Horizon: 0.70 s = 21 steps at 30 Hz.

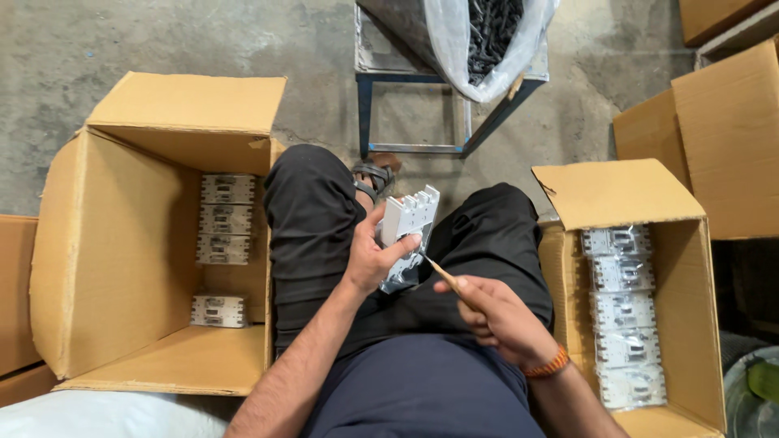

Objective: The person sits on the floor between two cardboard boxes and repeatedly picks up white plastic electrical components. They remove each component from a plastic bag, insert a small black piece using a wooden stick, and place the assembled unit into the right-hand box. The process is repeated for multiple units.

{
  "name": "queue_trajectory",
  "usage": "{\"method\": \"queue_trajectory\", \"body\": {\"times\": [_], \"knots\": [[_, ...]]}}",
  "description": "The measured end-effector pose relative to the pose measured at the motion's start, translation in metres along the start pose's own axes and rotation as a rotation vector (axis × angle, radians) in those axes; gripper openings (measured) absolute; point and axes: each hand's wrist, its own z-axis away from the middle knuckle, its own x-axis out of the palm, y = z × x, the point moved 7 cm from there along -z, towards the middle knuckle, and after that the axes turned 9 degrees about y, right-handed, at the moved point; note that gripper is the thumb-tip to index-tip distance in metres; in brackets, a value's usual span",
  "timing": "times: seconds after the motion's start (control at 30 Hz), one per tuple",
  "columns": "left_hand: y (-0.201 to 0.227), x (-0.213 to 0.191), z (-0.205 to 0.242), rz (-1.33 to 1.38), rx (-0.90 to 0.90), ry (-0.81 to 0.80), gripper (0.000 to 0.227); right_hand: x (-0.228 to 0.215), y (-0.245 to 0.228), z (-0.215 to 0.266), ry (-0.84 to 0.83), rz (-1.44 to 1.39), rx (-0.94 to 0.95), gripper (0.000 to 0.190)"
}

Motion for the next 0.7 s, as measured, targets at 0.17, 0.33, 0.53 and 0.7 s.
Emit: {"method": "queue_trajectory", "body": {"times": [0.17, 0.33, 0.53, 0.7], "knots": [[-0.007, -0.009, -0.01, 0.146, -0.146, 0.125, 0.043, -0.012, -0.038, 0.005, 0.102, 0.318, -0.368, 0.037], [-0.011, -0.006, -0.01, 0.363, -0.41, 0.149, 0.039, -0.02, -0.119, -0.023, 0.309, 0.442, -0.812, 0.036], [0.001, 0.0, -0.007, 0.377, -0.419, 0.127, 0.038, -0.004, -0.231, -0.047, 0.7, 0.777, -1.206, 0.04], [0.003, -0.002, -0.008, 0.492, -0.48, 0.175, 0.037, 0.007, -0.259, -0.06, 0.699, 0.754, -1.221, 0.063]]}}
